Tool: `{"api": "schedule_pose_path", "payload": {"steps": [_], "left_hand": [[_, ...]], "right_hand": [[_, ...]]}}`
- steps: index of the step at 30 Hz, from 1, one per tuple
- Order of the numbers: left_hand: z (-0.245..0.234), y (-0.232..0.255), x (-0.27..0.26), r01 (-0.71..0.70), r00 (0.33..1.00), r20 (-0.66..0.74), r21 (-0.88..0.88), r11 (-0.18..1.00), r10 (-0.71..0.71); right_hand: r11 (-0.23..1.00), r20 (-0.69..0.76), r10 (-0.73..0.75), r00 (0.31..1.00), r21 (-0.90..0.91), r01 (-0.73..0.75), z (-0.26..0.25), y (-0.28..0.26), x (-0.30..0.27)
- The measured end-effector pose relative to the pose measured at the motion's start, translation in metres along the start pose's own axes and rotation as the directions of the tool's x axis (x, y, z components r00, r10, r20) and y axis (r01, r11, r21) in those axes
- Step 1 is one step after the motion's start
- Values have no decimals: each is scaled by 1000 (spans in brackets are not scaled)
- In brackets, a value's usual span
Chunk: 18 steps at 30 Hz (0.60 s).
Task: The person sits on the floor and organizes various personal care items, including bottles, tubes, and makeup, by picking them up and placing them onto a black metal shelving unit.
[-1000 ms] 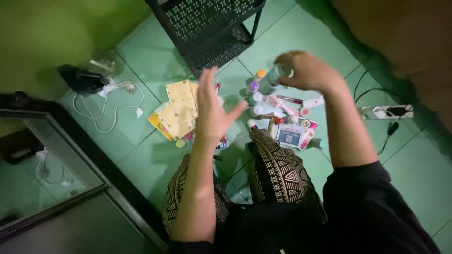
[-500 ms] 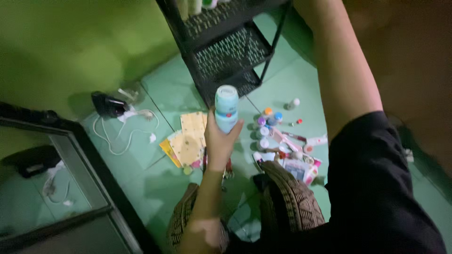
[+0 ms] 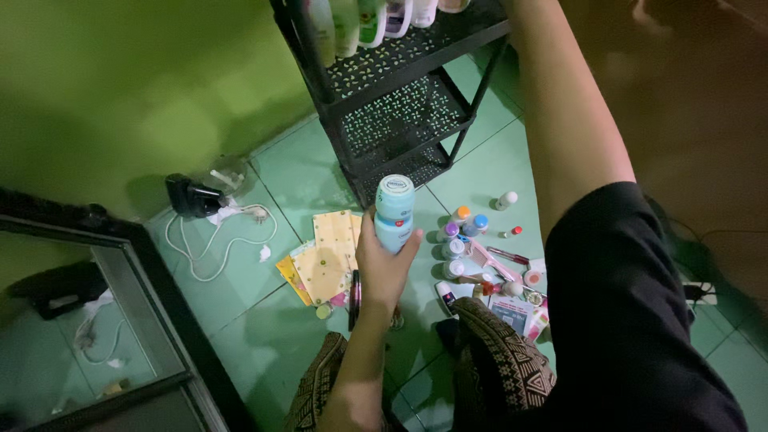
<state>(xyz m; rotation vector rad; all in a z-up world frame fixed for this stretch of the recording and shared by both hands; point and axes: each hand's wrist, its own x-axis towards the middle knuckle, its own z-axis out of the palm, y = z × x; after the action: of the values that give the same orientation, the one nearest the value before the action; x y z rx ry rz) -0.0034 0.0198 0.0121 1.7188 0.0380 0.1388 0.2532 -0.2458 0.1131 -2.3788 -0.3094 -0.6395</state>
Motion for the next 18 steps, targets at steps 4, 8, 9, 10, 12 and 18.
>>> {"api": "schedule_pose_path", "payload": {"steps": [4,8,9,10,12,18], "left_hand": [[0,4,-1,0,1000,2,18,1000,0],[-2,9,-2,6,1000,15,38,999,-7],[-3,9,-2,1,1000,19,40,999,-2],[-3,9,-2,-14,1000,14,39,999,13],[-3,7,-2,-43,999,2,37,998,43],[-3,3,-7,-114,993,-17,66,991,116]], "right_hand": [[1000,-37,12,999,23,-11,12,3,-2],[999,-72,-2,997,33,4,20,1,2],[999,-82,-31,996,37,34,22,-1,3],[999,-83,-37,996,36,41,25,-2,2],[998,-84,-49,995,44,53,32,-7,1],[992,-58,-106,993,61,109,55,-12,-5]]}}
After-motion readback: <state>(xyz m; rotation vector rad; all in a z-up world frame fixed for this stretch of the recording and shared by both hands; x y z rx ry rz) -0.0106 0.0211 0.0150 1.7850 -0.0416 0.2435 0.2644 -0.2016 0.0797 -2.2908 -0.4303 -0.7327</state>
